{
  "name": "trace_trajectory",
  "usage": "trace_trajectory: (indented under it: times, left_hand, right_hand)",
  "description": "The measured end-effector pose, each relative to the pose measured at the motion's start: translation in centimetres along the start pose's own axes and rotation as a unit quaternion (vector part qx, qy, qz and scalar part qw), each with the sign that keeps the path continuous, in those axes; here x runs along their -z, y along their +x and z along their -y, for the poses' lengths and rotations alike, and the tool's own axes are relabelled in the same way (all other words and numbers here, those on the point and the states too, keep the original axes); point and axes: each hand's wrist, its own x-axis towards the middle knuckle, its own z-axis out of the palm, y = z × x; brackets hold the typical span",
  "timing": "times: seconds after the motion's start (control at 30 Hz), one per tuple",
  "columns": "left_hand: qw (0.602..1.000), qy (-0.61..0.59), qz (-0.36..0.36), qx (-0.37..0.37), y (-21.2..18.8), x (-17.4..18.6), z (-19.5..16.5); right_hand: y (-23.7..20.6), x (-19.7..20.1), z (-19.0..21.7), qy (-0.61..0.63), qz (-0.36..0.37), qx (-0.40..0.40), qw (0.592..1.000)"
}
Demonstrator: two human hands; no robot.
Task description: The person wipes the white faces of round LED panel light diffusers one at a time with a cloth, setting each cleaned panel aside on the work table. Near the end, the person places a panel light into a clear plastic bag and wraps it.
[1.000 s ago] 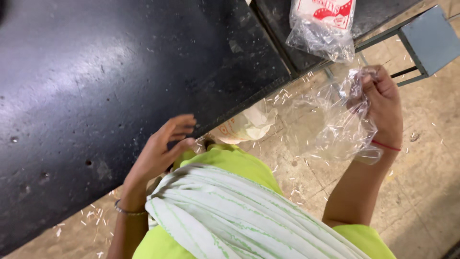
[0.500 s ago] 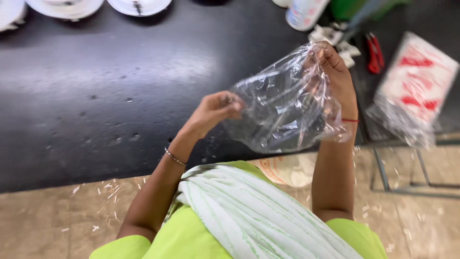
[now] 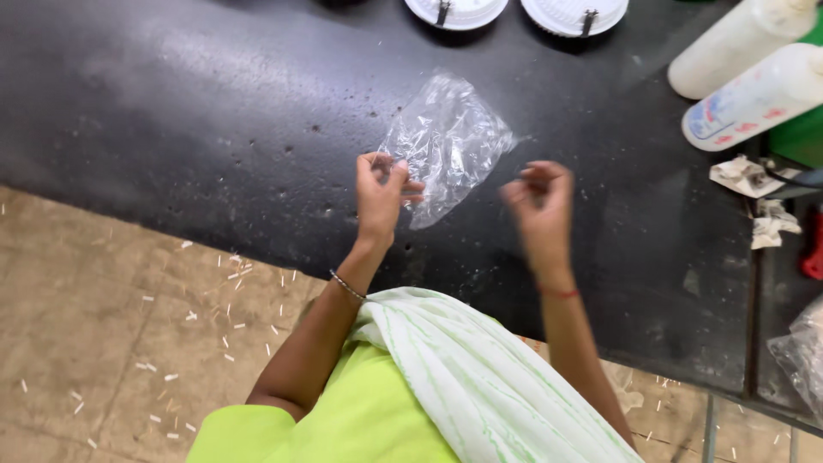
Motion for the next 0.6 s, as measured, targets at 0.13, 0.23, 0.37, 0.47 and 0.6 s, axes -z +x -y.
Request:
trace_trajectory:
  times: [0.13, 0.23, 0.37, 0.47, 0.6]
  left_hand:
    - [0.999, -0.045, 0.022, 0.011, -1.9, -0.5, 0.6]
    - [0.998, 0.034, 0.055, -0.021, -3.7, -0.5, -0.9]
    - [0.889, 0.376, 0.045, -0.259, -4.3, 0.6, -4.3]
    - [0.781, 0.528, 0.076, -0.323, -4.1, 0.1, -5.2]
    - [0.728, 0.580, 0.134, -0.340, -4.5, -1.3, -4.5]
  right_hand:
    - [-3.7, -6.2, 1.6, -0.220, 0.082, 0.177, 0.956]
    - [-3.2, -7.3, 1.7, -0.290, 0.004, 0.217, 0.932]
    - [-1.7, -5.7, 0.9, -0.170, 0.023, 0.097, 0.980]
    - [-1.6, -5.1, 0.5, -0.165, 0.056, 0.133, 0.976]
    - [-1.8, -5.6, 0.8, -0.147, 0.051, 0.095, 0.983]
